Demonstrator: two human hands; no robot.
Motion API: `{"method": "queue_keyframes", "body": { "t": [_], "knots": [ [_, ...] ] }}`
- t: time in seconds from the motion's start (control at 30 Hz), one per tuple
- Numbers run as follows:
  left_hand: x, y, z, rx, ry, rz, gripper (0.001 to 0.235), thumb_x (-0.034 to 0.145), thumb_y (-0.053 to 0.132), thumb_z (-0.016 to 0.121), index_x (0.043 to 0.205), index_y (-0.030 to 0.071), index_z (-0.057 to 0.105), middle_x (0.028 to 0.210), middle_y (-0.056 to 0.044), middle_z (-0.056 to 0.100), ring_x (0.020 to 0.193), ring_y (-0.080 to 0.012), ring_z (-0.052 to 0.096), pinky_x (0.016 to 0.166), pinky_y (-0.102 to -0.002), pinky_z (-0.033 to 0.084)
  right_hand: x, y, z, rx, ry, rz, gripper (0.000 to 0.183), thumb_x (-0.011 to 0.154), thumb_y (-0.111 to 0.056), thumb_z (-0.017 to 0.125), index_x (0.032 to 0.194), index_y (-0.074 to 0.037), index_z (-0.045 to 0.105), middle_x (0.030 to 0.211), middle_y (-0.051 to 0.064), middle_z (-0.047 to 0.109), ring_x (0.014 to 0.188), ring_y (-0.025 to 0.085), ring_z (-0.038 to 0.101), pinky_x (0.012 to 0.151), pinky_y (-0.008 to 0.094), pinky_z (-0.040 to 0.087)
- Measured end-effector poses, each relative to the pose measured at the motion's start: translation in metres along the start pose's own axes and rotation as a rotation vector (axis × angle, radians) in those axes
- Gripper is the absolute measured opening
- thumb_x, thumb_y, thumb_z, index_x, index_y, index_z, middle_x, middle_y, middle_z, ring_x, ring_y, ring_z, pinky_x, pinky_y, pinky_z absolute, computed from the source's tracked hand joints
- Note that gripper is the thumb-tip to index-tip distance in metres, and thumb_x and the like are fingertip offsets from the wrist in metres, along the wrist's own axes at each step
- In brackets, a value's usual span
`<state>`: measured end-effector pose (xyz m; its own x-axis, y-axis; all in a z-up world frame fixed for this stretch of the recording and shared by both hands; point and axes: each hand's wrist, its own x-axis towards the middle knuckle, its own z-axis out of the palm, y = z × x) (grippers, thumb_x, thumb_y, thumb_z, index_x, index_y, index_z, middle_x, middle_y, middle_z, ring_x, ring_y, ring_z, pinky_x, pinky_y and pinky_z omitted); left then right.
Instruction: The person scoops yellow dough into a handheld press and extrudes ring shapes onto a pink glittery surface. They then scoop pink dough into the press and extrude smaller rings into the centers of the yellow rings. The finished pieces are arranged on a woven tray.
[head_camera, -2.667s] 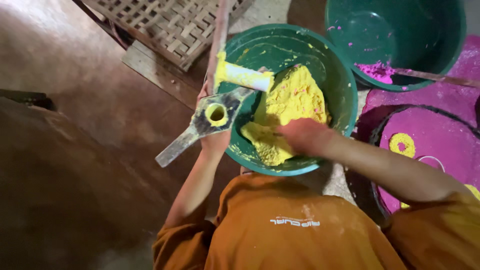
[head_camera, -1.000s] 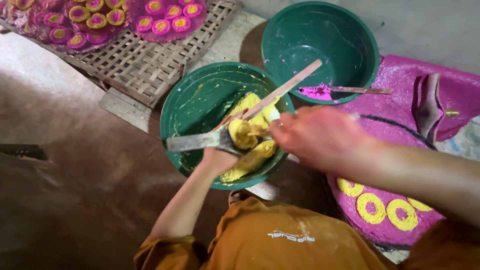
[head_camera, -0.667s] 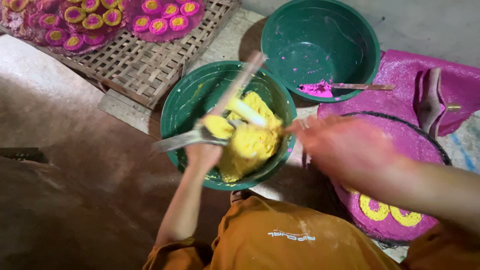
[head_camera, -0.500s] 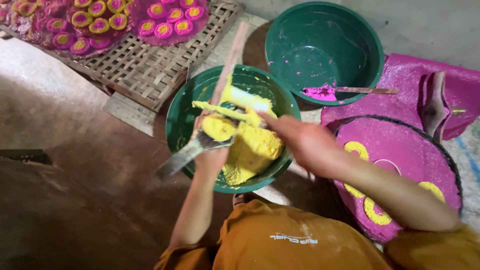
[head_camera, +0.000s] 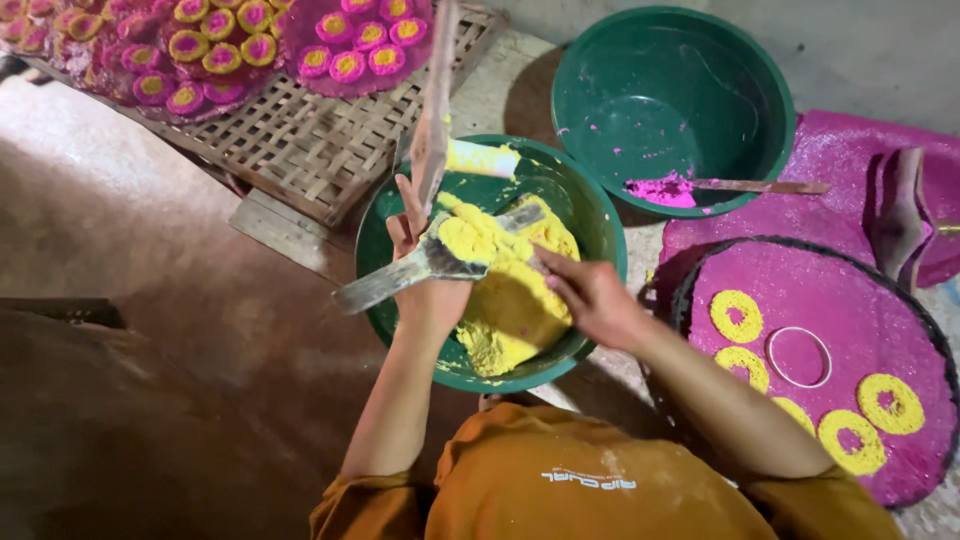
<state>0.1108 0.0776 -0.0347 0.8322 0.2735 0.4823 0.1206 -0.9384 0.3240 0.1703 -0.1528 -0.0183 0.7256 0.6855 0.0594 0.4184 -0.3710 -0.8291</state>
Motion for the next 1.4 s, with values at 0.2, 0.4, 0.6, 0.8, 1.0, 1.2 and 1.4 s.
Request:
{"method": "queue_keyframes", "body": {
  "t": [0.2, 0.4, 0.6, 0.8, 1.0, 1.2, 1.4],
  "knots": [
    [0.014, -0.061, 0.037, -0.028, -0.027, -0.172, 0.104, 0.074, 0.042, 0.085, 0.154, -0.001, 0.036, 0.155, -0.028, 0.041, 0.123, -0.0391, 0.052, 0.095, -0.045, 0.05, -0.016, 0.001, 0.033, -0.012, -0.058, -0.102, 0.049, 0.095, -0.002, 0.059, 0.144, -0.003, 0.055, 0.12, 0.024, 0.071, 0.107, 0.034, 0.074, 0.091, 0.04, 0.058],
    [0.033, -0.112, 0.06, -1.128, 0.078, -0.318, 0.061, 0.084, 0.01, 0.072, 0.141, 0.001, 0.053, 0.129, -0.01, 0.064, 0.116, -0.0207, 0.063, 0.099, -0.035, 0.05, -0.023, 0.0, 0.025, -0.169, -0.42, 0.096, 0.067, 0.092, 0.0, 0.052, 0.157, -0.009, 0.039, 0.131, 0.021, 0.067, 0.116, 0.036, 0.067, 0.1, 0.042, 0.051],
    [-0.019, -0.036, 0.058, -1.801, -0.526, -0.539, 0.058, 0.073, 0.0, 0.069, 0.131, 0.001, 0.065, 0.102, -0.007, 0.067, 0.089, -0.0165, 0.064, 0.073, -0.031, 0.052, -0.015, 0.005, -0.013, 0.394, 0.06, -0.17, 0.074, 0.106, -0.021, 0.055, 0.168, -0.012, 0.017, 0.177, 0.021, 0.017, 0.154, 0.038, 0.033, 0.121, 0.049, 0.033],
    [-0.08, 0.084, 0.06, -1.845, -1.351, -0.755, 0.052, 0.076, 0.006, 0.076, 0.126, 0.002, 0.063, 0.106, -0.013, 0.069, 0.094, -0.0241, 0.07, 0.085, -0.039, 0.057, -0.047, -0.013, -0.054, 1.321, 0.355, -0.424, 0.089, 0.105, -0.045, 0.063, 0.17, -0.035, 0.002, 0.168, 0.026, 0.032, 0.129, 0.041, 0.06, 0.092, 0.053, 0.055],
    [-0.056, 0.123, 0.032, -0.954, -0.964, 0.299, 0.041, 0.087, 0.015, 0.08, 0.122, 0.006, 0.061, 0.115, -0.008, 0.067, 0.106, -0.0186, 0.065, 0.092, -0.036, 0.054, -0.145, -0.022, -0.139, 0.453, 0.28, -0.334, 0.068, 0.101, -0.038, 0.063, 0.159, -0.019, 0.033, 0.159, 0.025, 0.043, 0.124, 0.044, 0.067, 0.094, 0.051, 0.059],
    [-0.066, 0.212, -0.002, -1.812, -1.291, -0.297, 0.031, 0.095, 0.0, 0.069, 0.125, 0.0, 0.062, 0.117, -0.01, 0.067, 0.108, -0.0179, 0.065, 0.095, -0.036, 0.055, -0.219, -0.007, -0.137, -0.339, 0.218, -0.673, 0.055, 0.1, -0.023, 0.066, 0.148, -0.017, 0.039, 0.15, 0.028, 0.051, 0.131, 0.049, 0.063, 0.106, 0.048, 0.056],
    [-0.078, 0.28, 0.022, -1.66, -1.294, 0.269, 0.025, 0.095, 0.002, 0.067, 0.12, 0.005, 0.068, 0.112, -0.008, 0.071, 0.107, -0.0154, 0.069, 0.093, -0.033, 0.056, -0.262, 0.027, -0.135, -0.241, 0.377, -0.342, 0.077, 0.099, -0.031, 0.063, 0.162, -0.011, 0.025, 0.16, 0.03, 0.038, 0.151, 0.045, 0.041, 0.123, 0.052, 0.037]
  ]
}}
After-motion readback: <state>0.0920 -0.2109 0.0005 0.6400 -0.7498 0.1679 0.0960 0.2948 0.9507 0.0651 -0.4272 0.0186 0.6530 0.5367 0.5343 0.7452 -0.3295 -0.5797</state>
